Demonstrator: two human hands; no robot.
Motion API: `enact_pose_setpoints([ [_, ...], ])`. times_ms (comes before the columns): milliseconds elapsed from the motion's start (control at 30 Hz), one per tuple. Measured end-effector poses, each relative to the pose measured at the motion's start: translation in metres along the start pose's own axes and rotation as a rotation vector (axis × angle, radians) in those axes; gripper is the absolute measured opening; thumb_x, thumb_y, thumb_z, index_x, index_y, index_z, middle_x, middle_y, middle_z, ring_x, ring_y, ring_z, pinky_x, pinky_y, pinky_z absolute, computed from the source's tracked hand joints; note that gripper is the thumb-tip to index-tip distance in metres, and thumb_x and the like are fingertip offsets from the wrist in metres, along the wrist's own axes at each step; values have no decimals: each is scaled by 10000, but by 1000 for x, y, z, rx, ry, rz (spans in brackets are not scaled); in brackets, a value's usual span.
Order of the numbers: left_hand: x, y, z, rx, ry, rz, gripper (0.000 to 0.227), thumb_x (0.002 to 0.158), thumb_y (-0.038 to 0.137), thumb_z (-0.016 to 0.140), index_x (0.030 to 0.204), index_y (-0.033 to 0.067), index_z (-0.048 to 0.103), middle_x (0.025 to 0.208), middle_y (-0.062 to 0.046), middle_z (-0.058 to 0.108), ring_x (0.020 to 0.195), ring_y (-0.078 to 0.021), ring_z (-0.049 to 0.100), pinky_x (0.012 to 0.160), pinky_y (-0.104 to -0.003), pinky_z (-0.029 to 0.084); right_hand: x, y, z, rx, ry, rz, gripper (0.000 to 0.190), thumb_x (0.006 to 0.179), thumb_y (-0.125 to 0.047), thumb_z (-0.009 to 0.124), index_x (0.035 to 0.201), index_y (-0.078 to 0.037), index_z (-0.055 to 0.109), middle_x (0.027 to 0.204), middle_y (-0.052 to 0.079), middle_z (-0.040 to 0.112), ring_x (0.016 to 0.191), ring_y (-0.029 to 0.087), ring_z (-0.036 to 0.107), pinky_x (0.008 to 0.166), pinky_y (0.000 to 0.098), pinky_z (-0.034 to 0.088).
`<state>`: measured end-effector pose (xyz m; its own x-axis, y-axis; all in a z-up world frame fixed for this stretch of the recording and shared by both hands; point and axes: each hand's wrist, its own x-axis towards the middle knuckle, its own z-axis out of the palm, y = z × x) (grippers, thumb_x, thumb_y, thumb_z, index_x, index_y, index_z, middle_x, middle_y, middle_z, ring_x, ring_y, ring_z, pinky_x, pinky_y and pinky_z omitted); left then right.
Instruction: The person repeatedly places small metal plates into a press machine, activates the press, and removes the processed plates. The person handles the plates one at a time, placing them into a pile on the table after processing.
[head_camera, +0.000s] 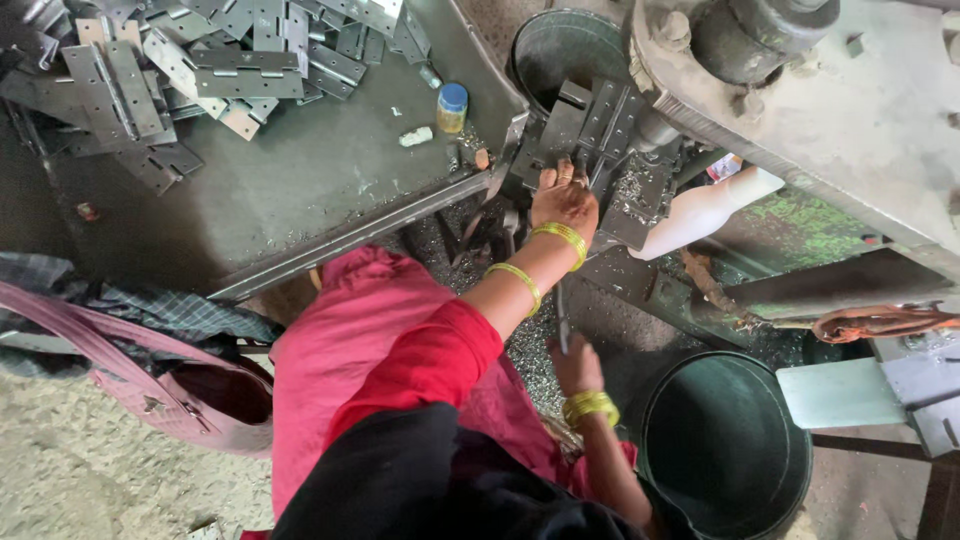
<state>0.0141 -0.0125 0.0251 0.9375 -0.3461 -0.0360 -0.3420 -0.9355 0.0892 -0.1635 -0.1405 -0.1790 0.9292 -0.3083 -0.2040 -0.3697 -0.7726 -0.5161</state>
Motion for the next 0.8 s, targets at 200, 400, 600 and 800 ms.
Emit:
enact_pose_setpoints([
  [200, -21, -13, 7, 122, -51, 109, 445, 935, 181, 568, 1346, 24, 635, 1564, -128, 454, 1522, -297, 285, 1089, -419, 291, 1, 30, 29, 33, 25, -38, 420, 881, -409, 715, 1034, -24, 649, 983, 292, 709, 969, 506, 664, 817, 566, 521],
  [400, 37, 3, 65, 124, 111, 41, 433, 977, 170, 470, 1343, 23, 647, 1578, -189, 435, 1518, -277, 347, 1119, -408, 286, 7, 19, -11, -50, -39, -50, 412, 895, -431, 671, 1032, -43, 680, 989, 277, 721, 974, 467, 699, 825, 540, 539],
  [600, 34, 18, 80, -82, 221, -63, 489, 975, 164, 439, 1424, 3, 548, 1565, -156, 448, 1486, -231, 367, 1130, -384, 278, -7, 1, 18, -53, -18, -21, 466, 922, -454, 694, 1087, -20, 646, 1017, 305, 704, 1028, 498, 654, 850, 561, 523],
  [800, 2, -12, 12, 57, -52, 100, 535, 922, 141, 480, 1445, 38, 436, 1651, -114, 331, 1554, -299, 218, 1152, -492, 162, 5, -28, -66, -247, -105, -63, 491, 886, -477, 680, 1158, -73, 620, 1085, 264, 720, 1070, 455, 668, 892, 560, 510],
])
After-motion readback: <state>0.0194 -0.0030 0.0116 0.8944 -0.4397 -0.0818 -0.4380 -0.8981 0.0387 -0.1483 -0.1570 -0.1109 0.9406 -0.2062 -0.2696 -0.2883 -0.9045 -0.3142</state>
